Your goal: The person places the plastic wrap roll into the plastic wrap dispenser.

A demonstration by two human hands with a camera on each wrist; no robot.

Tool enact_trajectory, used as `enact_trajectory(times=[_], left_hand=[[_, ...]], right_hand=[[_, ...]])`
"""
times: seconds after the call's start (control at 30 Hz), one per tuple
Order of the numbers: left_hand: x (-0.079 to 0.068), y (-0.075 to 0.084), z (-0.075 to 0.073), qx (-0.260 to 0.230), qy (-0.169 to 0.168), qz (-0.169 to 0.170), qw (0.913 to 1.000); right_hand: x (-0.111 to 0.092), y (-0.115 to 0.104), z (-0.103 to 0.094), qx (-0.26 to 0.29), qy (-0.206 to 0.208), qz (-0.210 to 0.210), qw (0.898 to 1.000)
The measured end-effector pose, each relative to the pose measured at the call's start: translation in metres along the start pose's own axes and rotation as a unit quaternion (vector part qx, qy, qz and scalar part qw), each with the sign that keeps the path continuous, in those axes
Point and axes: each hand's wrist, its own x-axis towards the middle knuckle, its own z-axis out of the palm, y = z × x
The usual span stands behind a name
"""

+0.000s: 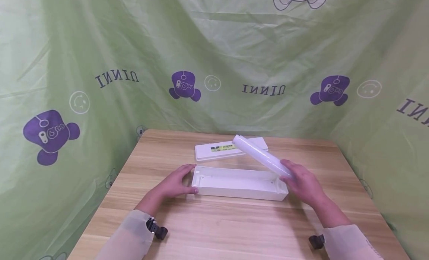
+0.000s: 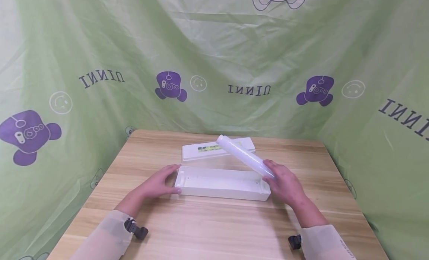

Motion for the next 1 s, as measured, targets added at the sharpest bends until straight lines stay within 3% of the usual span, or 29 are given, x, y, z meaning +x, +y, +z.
enact_trajectory(times=[0.33,1.0], left_hand=[[0.001,-0.003,0.002,0.002,0.006,0.007,1.0],[0.001,-0.002,0.001,0.005,0.0,0.0,1.0]], right_hand=[[0.0,-0.004,0.002,0.0,-0.026,0.017,1.0],[0.007,-0.014,0.005,0.001,-0.033,-0.007,0.999]])
